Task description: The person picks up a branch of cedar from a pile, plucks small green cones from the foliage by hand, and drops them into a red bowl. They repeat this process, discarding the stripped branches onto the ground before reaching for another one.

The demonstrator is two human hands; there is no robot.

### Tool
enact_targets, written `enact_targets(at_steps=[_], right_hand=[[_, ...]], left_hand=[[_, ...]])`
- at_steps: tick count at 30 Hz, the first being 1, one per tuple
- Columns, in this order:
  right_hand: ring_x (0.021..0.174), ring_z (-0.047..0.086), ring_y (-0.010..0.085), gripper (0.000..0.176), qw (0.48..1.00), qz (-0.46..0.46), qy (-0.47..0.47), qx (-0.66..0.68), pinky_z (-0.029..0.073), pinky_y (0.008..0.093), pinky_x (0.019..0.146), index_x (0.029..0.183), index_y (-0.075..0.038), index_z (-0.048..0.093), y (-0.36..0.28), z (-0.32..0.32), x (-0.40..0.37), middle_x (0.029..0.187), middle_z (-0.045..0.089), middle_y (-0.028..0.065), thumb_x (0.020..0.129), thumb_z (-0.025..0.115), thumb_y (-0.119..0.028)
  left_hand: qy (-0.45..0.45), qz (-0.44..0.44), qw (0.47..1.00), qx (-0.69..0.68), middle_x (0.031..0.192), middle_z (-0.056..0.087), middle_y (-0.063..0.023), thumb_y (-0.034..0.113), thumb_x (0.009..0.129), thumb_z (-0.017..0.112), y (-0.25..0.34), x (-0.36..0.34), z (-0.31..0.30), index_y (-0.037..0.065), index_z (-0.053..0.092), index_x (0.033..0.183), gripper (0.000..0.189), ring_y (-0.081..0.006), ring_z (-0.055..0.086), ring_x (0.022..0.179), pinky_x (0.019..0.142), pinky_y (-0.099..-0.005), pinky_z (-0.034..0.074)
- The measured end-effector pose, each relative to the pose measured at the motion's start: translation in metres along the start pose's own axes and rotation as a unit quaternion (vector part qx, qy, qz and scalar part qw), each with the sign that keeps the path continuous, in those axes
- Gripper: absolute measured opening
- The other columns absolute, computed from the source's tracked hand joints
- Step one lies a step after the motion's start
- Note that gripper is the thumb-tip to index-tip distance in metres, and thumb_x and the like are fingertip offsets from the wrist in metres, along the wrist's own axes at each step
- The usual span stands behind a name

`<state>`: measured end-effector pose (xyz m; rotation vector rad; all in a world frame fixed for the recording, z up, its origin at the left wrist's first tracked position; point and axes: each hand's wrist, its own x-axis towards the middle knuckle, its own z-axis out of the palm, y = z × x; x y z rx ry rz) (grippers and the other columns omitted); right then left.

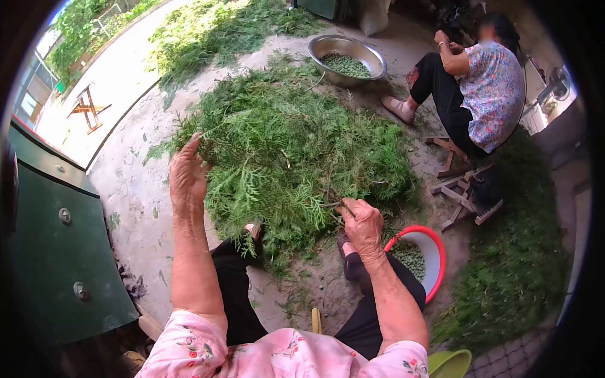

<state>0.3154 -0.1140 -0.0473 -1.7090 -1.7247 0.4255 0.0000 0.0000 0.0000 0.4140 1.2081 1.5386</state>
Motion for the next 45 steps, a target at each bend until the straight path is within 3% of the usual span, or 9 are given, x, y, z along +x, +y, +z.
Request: enact_targets(at_steps=[2, 13, 16, 19, 23, 25, 27, 36, 45], right_hand=[[0.075, 0.06, 0.0321, 0.019, 0.998, 0.001, 0.034, -0.046, 0.046, 0.0386, 0.063, 0.089, -0.005, 0.066, -0.004, -0.005, 0.007, 0.082, 0.063, 0.0133, 0.075, 0.065, -0.018], [0.074, 0.062, 0.0324, 0.024, 0.995, 0.023, 0.026, -0.094, 0.047, 0.0365, 0.066, 0.09, -0.002, 0.066, 0.01, -0.018, 0.017, 0.08, 0.064, 0.0165, 0.073, 0.067, -0.019], [0.072, 0.061, 0.0334, 0.02, 0.989, 0.108, -0.03, -0.092, 0.046, 0.039, 0.063, 0.088, -0.006, 0.067, -0.005, -0.02, 0.023, 0.076, 0.062, 0.0169, 0.074, 0.067, -0.02], [0.064, 0.059, 0.0318, 0.019, 0.993, 0.102, -0.022, -0.052, 0.045, 0.0359, 0.06, 0.086, -0.006, 0.066, 0.004, -0.012, 0.025, 0.071, 0.059, 0.0179, 0.074, 0.067, -0.02], [0.054, 0.057, 0.0174, 0.024, 0.999, 0.042, 0.003, 0.012, 0.044, 0.0303, 0.053, 0.096, -0.002, 0.063, 0.014, 0.005, 0.031, 0.061, 0.059, 0.0093, 0.075, 0.066, -0.014], [0.05, 0.053, 0.0098, 0.022, 0.999, 0.015, 0.005, 0.031, 0.043, 0.0259, 0.047, 0.095, -0.001, 0.061, 0.012, 0.006, 0.034, 0.057, 0.056, 0.0046, 0.077, 0.064, -0.012], [0.056, 0.06, 0.0217, 0.02, 0.984, 0.151, -0.054, 0.081, 0.044, 0.033, 0.054, 0.086, -0.001, 0.061, -0.004, -0.002, 0.039, 0.061, 0.06, 0.0129, 0.075, 0.067, -0.016], [0.044, 0.048, 0.009, 0.018, 0.967, 0.166, -0.099, 0.165, 0.037, 0.0262, 0.043, 0.077, -0.001, 0.058, -0.005, -0.022, 0.046, 0.051, 0.053, 0.0025, 0.081, 0.061, -0.019], [0.03, 0.032, 0.0057, 0.027, 0.893, 0.253, -0.192, 0.32, 0.023, 0.021, 0.031, 0.083, 0.001, 0.058, 0.007, -0.039, 0.049, 0.05, 0.052, 0.0054, 0.089, 0.054, -0.025]], left_hand=[[-0.019, 0.026, 0.999, 0.018, 0.124, 0.048, -0.0099, 0.02, 0.079, 0.067, 0.004, 0.0, 0.0, 0.007, 0.032, 0.135, 0.067, -0.023, 0.048, 0.111, 0.098, -0.0459, 0.026], [0.078, 0.233, 0.968, 0.052, 0.107, 0.056, -0.0096, 0.012, 0.085, 0.06, -0.001, -0.009, 0.015, 0.001, 0.049, 0.118, 0.037, -0.013, 0.053, 0.092, 0.077, -0.0245, 0.041], [-0.009, 0.262, 0.964, 0.045, 0.067, 0.062, -0.0024, 0.017, 0.088, 0.058, 0.007, -0.034, 0.032, 0.002, 0.063, 0.088, 0.016, -0.0057, 0.052, 0.053, 0.051, -0.0197, 0.041], [-0.173, 0.165, 0.957, 0.162, 0.068, 0.063, -0.0041, 0.023, 0.087, 0.06, -0.011, -0.057, 0.045, 0.003, 0.064, 0.082, 0.021, -0.0053, 0.053, 0.051, 0.045, -0.0183, 0.037], [-0.447, 0.004, 0.813, 0.373, 0.071, 0.064, -0.0088, 0.027, 0.085, 0.06, -0.058, -0.074, 0.06, 0.001, 0.064, 0.083, 0.026, -0.0168, 0.061, 0.06, 0.052, -0.0292, 0.046], [-0.523, 0.179, 0.633, 0.542, 0.073, 0.063, -0.0139, 0.029, 0.083, 0.059, -0.069, -0.083, 0.062, 0.004, 0.063, 0.089, 0.026, -0.0306, 0.061, 0.071, 0.062, -0.0398, 0.047], [-0.538, 0.14, 0.577, 0.599, 0.074, 0.061, -0.0164, 0.03, 0.081, 0.058, -0.075, -0.087, 0.068, 0.008, 0.062, 0.094, 0.027, -0.0352, 0.059, 0.076, 0.067, -0.0435, 0.046], [-0.465, 0.154, 0.617, 0.616, 0.075, 0.061, -0.0178, 0.031, 0.08, 0.057, -0.078, -0.085, 0.072, 0.006, 0.06, 0.093, 0.028, -0.0363, 0.059, 0.076, 0.066, -0.0451, 0.045], [-0.395, 0.128, 0.656, 0.63, 0.083, 0.064, -0.0168, 0.033, 0.082, 0.055, -0.075, -0.081, 0.07, 0.008, 0.06, 0.105, 0.034, -0.0344, 0.06, 0.083, 0.07, -0.043, 0.047]])
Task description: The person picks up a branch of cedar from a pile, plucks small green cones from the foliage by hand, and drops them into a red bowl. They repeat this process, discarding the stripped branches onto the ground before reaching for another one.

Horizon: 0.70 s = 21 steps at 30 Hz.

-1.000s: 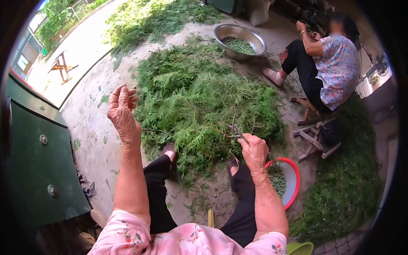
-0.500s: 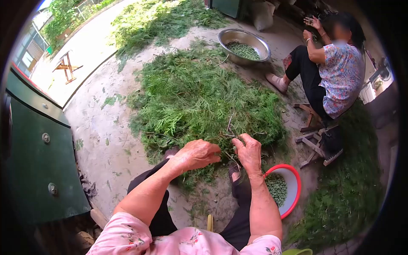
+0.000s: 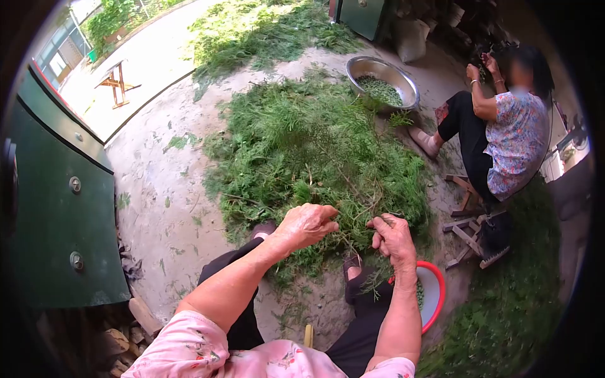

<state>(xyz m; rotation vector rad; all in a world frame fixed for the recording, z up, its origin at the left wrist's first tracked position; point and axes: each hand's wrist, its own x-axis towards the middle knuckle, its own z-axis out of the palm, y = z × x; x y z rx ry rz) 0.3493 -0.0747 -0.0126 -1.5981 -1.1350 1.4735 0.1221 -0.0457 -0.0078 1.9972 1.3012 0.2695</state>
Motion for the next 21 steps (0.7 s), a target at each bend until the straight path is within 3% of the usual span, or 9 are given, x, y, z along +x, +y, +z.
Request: enact_targets(at_steps=[9, 15, 17, 18, 20, 21], right_hand=[[0.028, 0.03, 0.0076, 0.028, 0.996, 0.016, -0.064, 0.053, 0.024, 0.0221, 0.029, 0.085, 0.0, 0.057, 0.01, -0.019, 0.0, 0.047, 0.051, 0.0068, 0.09, 0.053, -0.026], [0.028, 0.031, 0.0073, 0.034, 0.986, 0.03, -0.111, 0.122, 0.028, 0.025, 0.029, 0.085, 0.001, 0.057, 0.013, -0.017, -0.002, 0.045, 0.046, 0.0041, 0.088, 0.056, -0.033], [0.029, 0.031, 0.0068, 0.036, 0.973, -0.004, -0.152, 0.172, 0.031, 0.0264, 0.03, 0.087, 0.001, 0.057, 0.013, -0.014, -0.003, 0.044, 0.043, 0.0029, 0.087, 0.056, -0.036], [0.029, 0.031, 0.0068, 0.036, 0.973, -0.003, -0.154, 0.17, 0.031, 0.0264, 0.03, 0.087, 0.001, 0.057, 0.013, -0.013, -0.004, 0.044, 0.043, 0.0029, 0.087, 0.056, -0.036], [0.029, 0.031, 0.007, 0.037, 0.962, 0.001, -0.171, 0.211, 0.033, 0.0264, 0.03, 0.087, 0.001, 0.058, 0.013, -0.013, -0.006, 0.043, 0.043, 0.0032, 0.087, 0.056, -0.036], [0.029, 0.031, 0.007, 0.037, 0.962, 0.001, -0.172, 0.211, 0.033, 0.0264, 0.03, 0.087, 0.001, 0.058, 0.013, -0.01, -0.006, 0.043, 0.043, 0.0032, 0.087, 0.056, -0.036]], left_hand=[[0.034, 0.007, 0.999, -0.028, 0.081, 0.063, -0.0162, 0.033, 0.081, 0.055, -0.006, -0.001, -0.005, 0.008, 0.059, 0.103, 0.033, -0.0359, 0.059, 0.08, 0.068, -0.0441, 0.046], [0.053, -0.007, 0.996, -0.073, 0.094, 0.063, -0.0191, 0.031, 0.081, 0.056, -0.008, 0.004, 0.004, 0.003, 0.056, 0.109, 0.04, -0.0339, 0.059, 0.09, 0.075, -0.0412, 0.046], [0.082, 0.027, 0.97, -0.228, 0.106, 0.06, -0.0204, 0.027, 0.082, 0.058, -0.011, 0.008, 0.013, -0.002, 0.052, 0.116, 0.045, -0.0297, 0.059, 0.097, 0.079, -0.0387, 0.046], [0.084, 0.026, 0.969, -0.23, 0.106, 0.06, -0.0204, 0.027, 0.082, 0.058, -0.012, 0.008, 0.014, -0.002, 0.052, 0.116, 0.045, -0.0297, 0.059, 0.097, 0.079, -0.0387, 0.046], [0.086, -0.002, 0.885, -0.457, 0.111, 0.058, -0.0201, 0.025, 0.084, 0.06, -0.012, 0.011, 0.014, -0.004, 0.048, 0.121, 0.048, -0.0251, 0.057, 0.1, 0.08, -0.0357, 0.045], [0.083, -0.025, 0.867, -0.491, 0.111, 0.058, -0.018, 0.024, 0.084, 0.06, -0.009, 0.009, 0.008, -0.003, 0.046, 0.124, 0.05, -0.0215, 0.055, 0.101, 0.084, -0.0323, 0.043]])
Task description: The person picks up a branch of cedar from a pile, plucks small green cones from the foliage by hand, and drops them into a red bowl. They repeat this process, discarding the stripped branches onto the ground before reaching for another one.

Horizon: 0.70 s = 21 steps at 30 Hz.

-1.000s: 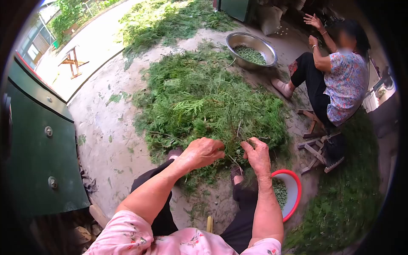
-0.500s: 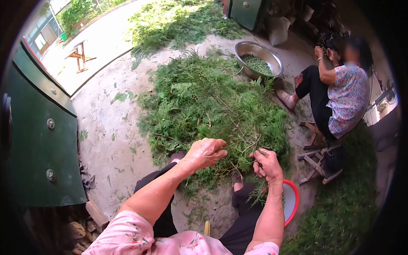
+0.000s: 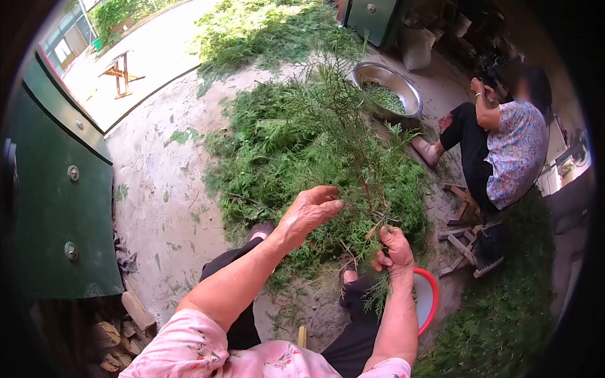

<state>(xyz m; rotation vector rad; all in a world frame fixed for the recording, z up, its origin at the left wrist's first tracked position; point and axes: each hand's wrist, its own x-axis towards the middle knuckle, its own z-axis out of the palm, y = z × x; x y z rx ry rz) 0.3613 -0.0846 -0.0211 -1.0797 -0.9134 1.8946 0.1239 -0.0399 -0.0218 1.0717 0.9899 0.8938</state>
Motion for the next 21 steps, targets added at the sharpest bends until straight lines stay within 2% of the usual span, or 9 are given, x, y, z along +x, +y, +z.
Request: enact_targets(at_steps=[5, 7, 9, 12, 14, 15, 16, 17, 21], right_hand=[[0.028, 0.031, 0.0074, 0.041, 0.999, -0.017, 0.021, -0.02, 0.031, 0.0266, 0.029, 0.085, 0.003, 0.058, 0.005, 0.013, 0.004, 0.042, 0.042, 0.0029, 0.087, 0.055, -0.037], [0.029, 0.032, 0.0071, 0.039, 0.998, -0.018, 0.013, -0.054, 0.031, 0.0255, 0.03, 0.085, 0.003, 0.059, 0.007, 0.014, 0.004, 0.043, 0.044, 0.0032, 0.086, 0.057, -0.036], [0.033, 0.035, 0.0066, 0.037, 0.992, -0.015, -0.006, -0.126, 0.031, 0.0234, 0.033, 0.086, 0.004, 0.061, 0.006, 0.016, 0.005, 0.046, 0.047, 0.004, 0.084, 0.061, -0.033], [0.036, 0.039, 0.0065, 0.028, 0.976, -0.01, -0.032, -0.214, 0.03, 0.0223, 0.035, 0.079, 0.003, 0.062, -0.001, 0.023, 0.004, 0.05, 0.053, 0.0055, 0.084, 0.063, -0.024], [0.037, 0.04, 0.006, 0.027, 0.973, 0.009, -0.056, -0.222, 0.029, 0.0222, 0.036, 0.069, 0.003, 0.062, -0.003, 0.025, 0.002, 0.051, 0.054, 0.0061, 0.083, 0.063, -0.021], [0.037, 0.04, 0.006, 0.027, 0.974, 0.008, -0.056, -0.221, 0.029, 0.0222, 0.036, 0.069, 0.003, 0.062, -0.003, 0.023, 0.001, 0.051, 0.054, 0.0061, 0.083, 0.063, -0.021], [0.038, 0.04, 0.0046, 0.025, 0.97, 0.02, -0.081, -0.226, 0.029, 0.0213, 0.036, 0.069, 0.001, 0.063, -0.004, 0.018, -0.001, 0.051, 0.054, 0.004, 0.084, 0.062, -0.019], [0.039, 0.04, 0.0031, 0.023, 0.966, 0.033, -0.107, -0.232, 0.028, 0.0204, 0.036, 0.069, -0.001, 0.063, -0.005, 0.015, -0.002, 0.051, 0.054, 0.0018, 0.084, 0.062, -0.018], [0.04, 0.04, 0.0035, 0.02, 0.957, 0.063, -0.075, -0.274, 0.028, 0.0203, 0.037, 0.072, 0.0, 0.064, -0.008, 0.011, -0.012, 0.051, 0.054, 0.0021, 0.083, 0.061, -0.017]], left_hand=[[0.07, 0.012, 0.995, -0.065, 0.112, 0.056, -0.0142, 0.019, 0.082, 0.062, -0.009, 0.002, -0.001, -0.002, 0.042, 0.127, 0.053, -0.0196, 0.052, 0.101, 0.086, -0.03, 0.04], [0.198, 0.009, 0.979, -0.038, 0.114, 0.053, -0.0135, 0.017, 0.082, 0.061, -0.001, 0.0, -0.008, 0.001, 0.041, 0.129, 0.053, -0.0187, 0.051, 0.101, 0.086, -0.0323, 0.041], [0.225, -0.07, 0.946, -0.222, 0.124, 0.049, -0.0149, 0.021, 0.087, 0.054, 0.013, -0.002, -0.008, 0.012, 0.035, 0.133, 0.051, -0.0239, 0.048, 0.111, 0.09, -0.0382, 0.04], [0.138, -0.008, 0.928, -0.345, 0.125, 0.049, -0.0133, 0.036, 0.09, 0.048, -0.065, 0.016, -0.03, 0.011, 0.032, 0.135, 0.053, -0.0234, 0.051, 0.106, 0.089, -0.0386, 0.043], [0.174, 0.2, 0.964, -0.013, 0.126, 0.048, -0.0129, 0.045, 0.092, 0.039, -0.14, 0.055, -0.051, 0.011, 0.039, 0.131, 0.051, -0.0222, 0.051, 0.107, 0.087, -0.0405, 0.046], [0.174, 0.2, 0.964, -0.012, 0.126, 0.048, -0.0129, 0.045, 0.092, 0.039, -0.111, 0.044, -0.047, 0.011, 0.039, 0.131, 0.051, -0.0222, 0.051, 0.107, 0.087, -0.0405, 0.046], [0.085, 0.141, 0.945, -0.283, 0.126, 0.047, -0.0145, 0.043, 0.093, 0.039, -0.053, 0.022, -0.042, 0.011, 0.043, 0.128, 0.048, -0.0221, 0.051, 0.108, 0.087, -0.0406, 0.047], [-0.012, 0.07, 0.845, -0.53, 0.127, 0.046, -0.016, 0.042, 0.093, 0.038, -0.019, 0.012, -0.042, 0.01, 0.048, 0.124, 0.046, -0.0219, 0.051, 0.11, 0.087, -0.0406, 0.048], [-0.144, 0.18, 0.797, -0.559, 0.126, 0.045, -0.0199, 0.042, 0.089, 0.048, -0.005, 0.015, -0.061, 0.008, 0.054, 0.114, 0.042, -0.0308, 0.055, 0.1, 0.08, -0.0449, 0.052]])
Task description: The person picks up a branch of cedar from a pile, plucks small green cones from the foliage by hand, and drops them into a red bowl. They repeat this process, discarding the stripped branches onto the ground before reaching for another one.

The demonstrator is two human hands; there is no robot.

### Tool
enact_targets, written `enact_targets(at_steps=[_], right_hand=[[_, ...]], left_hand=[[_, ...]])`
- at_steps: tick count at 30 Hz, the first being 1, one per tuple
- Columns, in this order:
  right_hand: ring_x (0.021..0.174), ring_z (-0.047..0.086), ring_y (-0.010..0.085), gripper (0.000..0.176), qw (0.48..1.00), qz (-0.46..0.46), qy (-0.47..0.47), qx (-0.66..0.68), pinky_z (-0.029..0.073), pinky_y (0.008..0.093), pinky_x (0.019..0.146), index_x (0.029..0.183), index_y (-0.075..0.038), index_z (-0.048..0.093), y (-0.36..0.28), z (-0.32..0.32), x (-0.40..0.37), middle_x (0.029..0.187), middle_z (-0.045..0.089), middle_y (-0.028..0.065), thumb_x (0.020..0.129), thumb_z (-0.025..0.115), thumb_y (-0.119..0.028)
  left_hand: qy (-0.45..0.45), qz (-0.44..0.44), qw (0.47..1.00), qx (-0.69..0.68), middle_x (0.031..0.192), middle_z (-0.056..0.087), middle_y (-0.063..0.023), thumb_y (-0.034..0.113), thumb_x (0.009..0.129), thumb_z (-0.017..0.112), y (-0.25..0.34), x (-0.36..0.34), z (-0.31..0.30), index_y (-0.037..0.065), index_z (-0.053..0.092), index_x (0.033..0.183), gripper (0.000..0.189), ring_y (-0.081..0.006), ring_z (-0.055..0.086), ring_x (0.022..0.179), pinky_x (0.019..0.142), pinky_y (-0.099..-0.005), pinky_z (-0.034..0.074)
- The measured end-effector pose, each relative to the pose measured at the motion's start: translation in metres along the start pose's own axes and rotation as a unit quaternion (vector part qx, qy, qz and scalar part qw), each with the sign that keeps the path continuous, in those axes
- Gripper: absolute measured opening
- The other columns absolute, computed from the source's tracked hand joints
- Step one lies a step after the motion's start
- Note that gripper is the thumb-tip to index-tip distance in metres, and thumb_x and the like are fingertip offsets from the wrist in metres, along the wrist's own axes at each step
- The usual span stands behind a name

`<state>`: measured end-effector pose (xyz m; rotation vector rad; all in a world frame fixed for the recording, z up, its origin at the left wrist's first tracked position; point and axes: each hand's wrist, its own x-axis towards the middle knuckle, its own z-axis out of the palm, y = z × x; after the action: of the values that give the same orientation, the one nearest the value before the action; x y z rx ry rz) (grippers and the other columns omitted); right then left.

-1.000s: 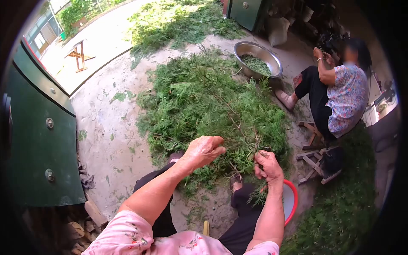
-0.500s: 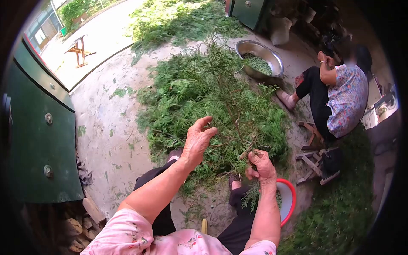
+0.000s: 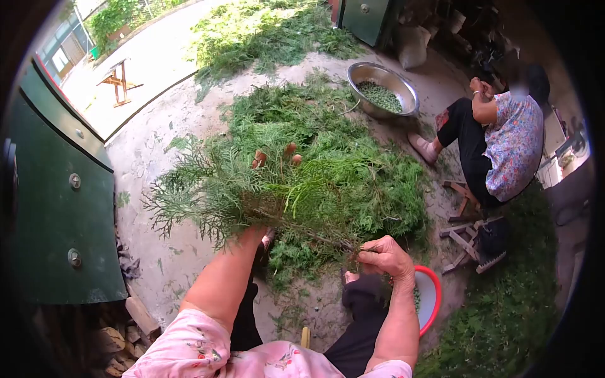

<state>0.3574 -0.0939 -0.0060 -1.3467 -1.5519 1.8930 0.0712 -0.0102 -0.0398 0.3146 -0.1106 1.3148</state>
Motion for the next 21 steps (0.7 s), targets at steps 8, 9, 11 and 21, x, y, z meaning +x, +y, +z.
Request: enact_targets(at_steps=[8, 9, 11, 21], right_hand=[[0.037, 0.044, 0.0056, 0.021, 0.995, 0.044, 0.075, -0.039, 0.031, 0.0206, 0.035, 0.069, 0.0, 0.061, 0.0, -0.013, -0.009, 0.05, 0.055, 0.0051, 0.08, 0.059, -0.018], [0.037, 0.043, 0.0055, 0.021, 0.995, 0.046, 0.083, -0.038, 0.031, 0.0205, 0.035, 0.069, 0.0, 0.061, 0.0, -0.013, -0.009, 0.05, 0.055, 0.005, 0.08, 0.059, -0.018], [0.038, 0.043, 0.0059, 0.021, 0.994, 0.052, 0.088, -0.049, 0.031, 0.0209, 0.036, 0.07, -0.001, 0.061, 0.001, -0.016, -0.011, 0.049, 0.054, 0.0044, 0.081, 0.059, -0.019], [0.037, 0.043, 0.0068, 0.025, 0.965, 0.003, 0.256, -0.065, 0.034, 0.0223, 0.037, 0.07, -0.002, 0.059, 0.019, -0.019, -0.007, 0.047, 0.051, 0.0022, 0.084, 0.059, -0.024]], left_hand=[[0.042, 0.085, 0.996, -0.008, 0.119, 0.05, -0.0162, 0.037, 0.092, 0.043, 0.022, -0.008, 0.01, 0.007, 0.046, 0.123, 0.043, -0.0299, 0.054, 0.101, 0.087, -0.041, 0.048], [0.082, 0.115, 0.99, 0.003, 0.117, 0.052, -0.0153, 0.037, 0.093, 0.041, 0.025, -0.005, 0.021, 0.007, 0.045, 0.124, 0.044, -0.0292, 0.054, 0.1, 0.086, -0.0404, 0.048], [0.161, 0.173, 0.971, 0.026, 0.111, 0.057, -0.0137, 0.039, 0.094, 0.037, 0.031, -0.001, 0.031, 0.005, 0.044, 0.126, 0.047, -0.0277, 0.056, 0.099, 0.085, -0.0391, 0.048], [0.232, 0.132, 0.933, 0.241, 0.067, 0.058, -0.0041, 0.03, 0.092, 0.048, 0.066, -0.001, 0.019, 0.001, 0.054, 0.102, 0.031, -0.0143, 0.05, 0.05, 0.069, -0.0315, 0.049]])
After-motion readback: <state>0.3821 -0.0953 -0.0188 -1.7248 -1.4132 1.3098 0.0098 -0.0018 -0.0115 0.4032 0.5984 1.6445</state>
